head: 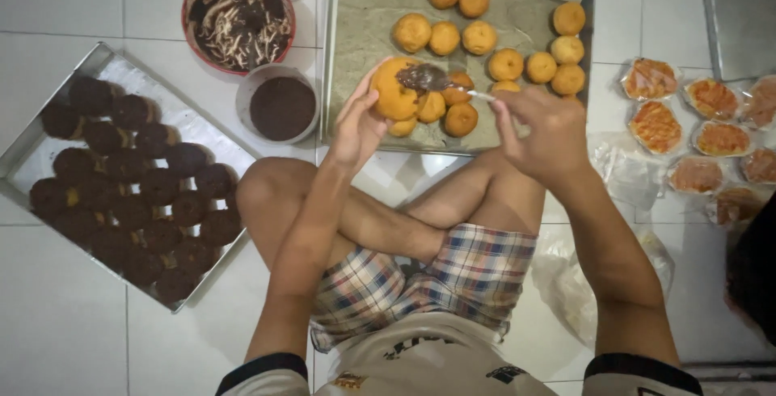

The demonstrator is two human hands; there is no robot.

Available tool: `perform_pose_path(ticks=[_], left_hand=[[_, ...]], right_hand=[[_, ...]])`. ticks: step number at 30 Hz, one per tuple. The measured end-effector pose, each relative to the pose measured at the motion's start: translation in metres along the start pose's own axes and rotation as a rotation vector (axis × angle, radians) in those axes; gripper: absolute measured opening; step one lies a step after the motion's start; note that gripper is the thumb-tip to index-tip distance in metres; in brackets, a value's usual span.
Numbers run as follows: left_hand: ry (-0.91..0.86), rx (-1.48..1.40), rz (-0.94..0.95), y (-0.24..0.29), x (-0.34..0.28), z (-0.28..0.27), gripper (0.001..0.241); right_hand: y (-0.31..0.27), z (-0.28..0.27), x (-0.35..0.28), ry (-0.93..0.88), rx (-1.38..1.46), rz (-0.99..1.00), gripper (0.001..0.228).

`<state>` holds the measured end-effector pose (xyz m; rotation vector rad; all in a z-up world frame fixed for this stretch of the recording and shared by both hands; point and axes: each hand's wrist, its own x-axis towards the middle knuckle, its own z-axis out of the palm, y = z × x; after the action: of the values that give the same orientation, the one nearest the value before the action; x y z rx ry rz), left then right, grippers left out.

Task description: The person is applying chocolate frosting to plain donuts using a spoon and then placing the finished donuts onto a tray.

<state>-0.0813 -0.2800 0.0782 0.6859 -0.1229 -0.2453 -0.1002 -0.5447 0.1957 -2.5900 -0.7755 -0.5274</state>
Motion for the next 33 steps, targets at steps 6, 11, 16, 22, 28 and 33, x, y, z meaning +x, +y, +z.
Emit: perform_pose_path(ticks=[6, 11, 16, 22, 28, 33], left_hand=[[0.139, -0.104, 0.141, 0.050, -0.003, -0.022, 0.061], [0.239, -0.255, 0.346, 0.098, -0.041, -0.119, 0.064], [0.412, -0.173, 0.391, 0.146, -0.097, -0.184, 0.065], [0.531, -0.268, 0.367, 0.144, -0.104, -0.225, 0.069], [0.554, -0.236, 0.342, 0.143, -0.094, -0.234, 0.068], [0.593, -0.295, 0.349, 0.155, -0.092, -0.225, 0.067]], right_hand=[[0.002, 0.049, 0.044, 0.111, 0.343, 0.030, 0.014], [-0.015, 0.143, 0.119, 0.022, 0.518, -0.037, 0.021], [-0.038, 0.274, 0.186, -0.298, 0.288, -0.010, 0.027], [-0.069, 0.380, 0.239, -0.536, 0.020, 0.126, 0.032], [-0.049, 0.461, 0.253, -0.526, 0.131, 0.277, 0.020], [-0.067, 0.466, 0.264, -0.548, 0.149, 0.244, 0.029]])
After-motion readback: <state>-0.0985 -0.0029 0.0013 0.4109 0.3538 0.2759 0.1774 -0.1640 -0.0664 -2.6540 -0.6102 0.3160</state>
